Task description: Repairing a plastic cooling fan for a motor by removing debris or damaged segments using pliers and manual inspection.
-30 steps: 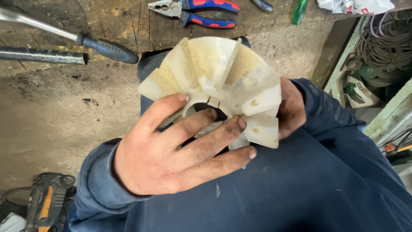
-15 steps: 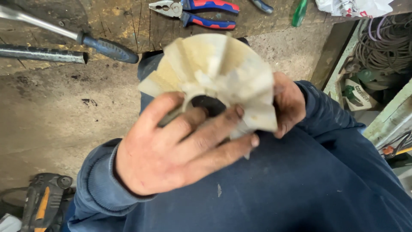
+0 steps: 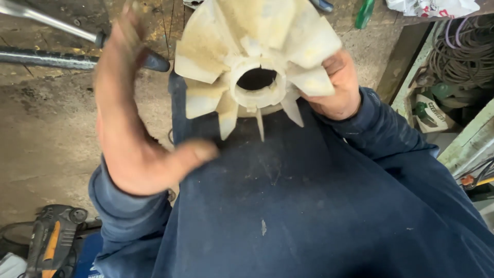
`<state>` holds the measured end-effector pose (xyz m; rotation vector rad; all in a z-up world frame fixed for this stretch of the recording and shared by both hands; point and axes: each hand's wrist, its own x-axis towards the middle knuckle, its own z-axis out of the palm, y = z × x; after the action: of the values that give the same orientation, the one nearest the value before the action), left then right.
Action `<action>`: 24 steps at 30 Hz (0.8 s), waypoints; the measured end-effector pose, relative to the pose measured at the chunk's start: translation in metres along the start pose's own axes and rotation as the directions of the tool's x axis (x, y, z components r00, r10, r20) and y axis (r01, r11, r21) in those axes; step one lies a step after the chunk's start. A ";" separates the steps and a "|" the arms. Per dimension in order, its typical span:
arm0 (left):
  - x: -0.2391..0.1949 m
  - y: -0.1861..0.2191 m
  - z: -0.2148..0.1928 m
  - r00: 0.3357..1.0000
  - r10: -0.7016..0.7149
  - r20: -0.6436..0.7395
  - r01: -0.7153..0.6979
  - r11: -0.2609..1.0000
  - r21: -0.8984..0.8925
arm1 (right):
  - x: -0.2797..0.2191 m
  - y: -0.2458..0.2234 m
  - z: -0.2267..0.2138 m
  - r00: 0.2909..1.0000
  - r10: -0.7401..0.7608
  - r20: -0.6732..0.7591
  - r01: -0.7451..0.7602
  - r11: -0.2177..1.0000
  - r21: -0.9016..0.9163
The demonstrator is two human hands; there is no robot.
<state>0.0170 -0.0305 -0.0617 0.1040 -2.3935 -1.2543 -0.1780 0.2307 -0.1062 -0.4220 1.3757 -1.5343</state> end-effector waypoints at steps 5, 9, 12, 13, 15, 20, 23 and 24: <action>-0.020 0.000 0.028 0.926 -0.322 0.199 0.359 0.586 -0.726 | -0.018 0.043 -0.035 0.998 0.019 0.055 -0.028 0.987 0.159; -0.005 0.023 0.026 0.919 -0.366 0.147 0.364 0.643 -0.673 | -0.012 0.050 -0.038 0.990 0.117 0.073 -0.126 0.983 0.132; 0.001 0.029 0.020 0.927 -0.353 0.126 0.350 0.697 -0.626 | -0.004 0.049 -0.034 0.998 0.023 0.063 -0.026 0.998 0.051; 0.003 0.031 0.016 0.925 -0.343 0.163 0.372 0.731 -0.572 | -0.001 0.046 -0.034 0.999 -0.002 0.051 0.009 0.992 -0.124; 0.003 0.034 0.014 0.918 -0.338 0.206 0.395 0.759 -0.518 | 0.000 0.043 -0.034 0.999 -0.023 0.040 0.034 0.955 -0.294; 0.002 0.031 0.013 0.919 -0.345 0.190 0.390 0.729 -0.562 | 0.007 0.037 -0.030 0.995 -0.053 0.082 0.081 0.918 -0.389; 0.001 0.026 0.017 0.902 -0.387 0.191 0.417 0.670 -0.615 | 0.008 0.034 -0.026 0.994 -0.088 0.068 0.103 0.960 -0.260; 0.003 0.024 0.018 0.902 -0.386 0.193 0.417 0.670 -0.614 | 0.010 0.029 -0.024 0.994 -0.089 0.066 0.103 0.961 -0.258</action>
<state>0.0105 -0.0035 -0.0501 0.4145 -1.8765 -2.2497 -0.1890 0.2401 -0.1422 -0.6973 1.5403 -1.4113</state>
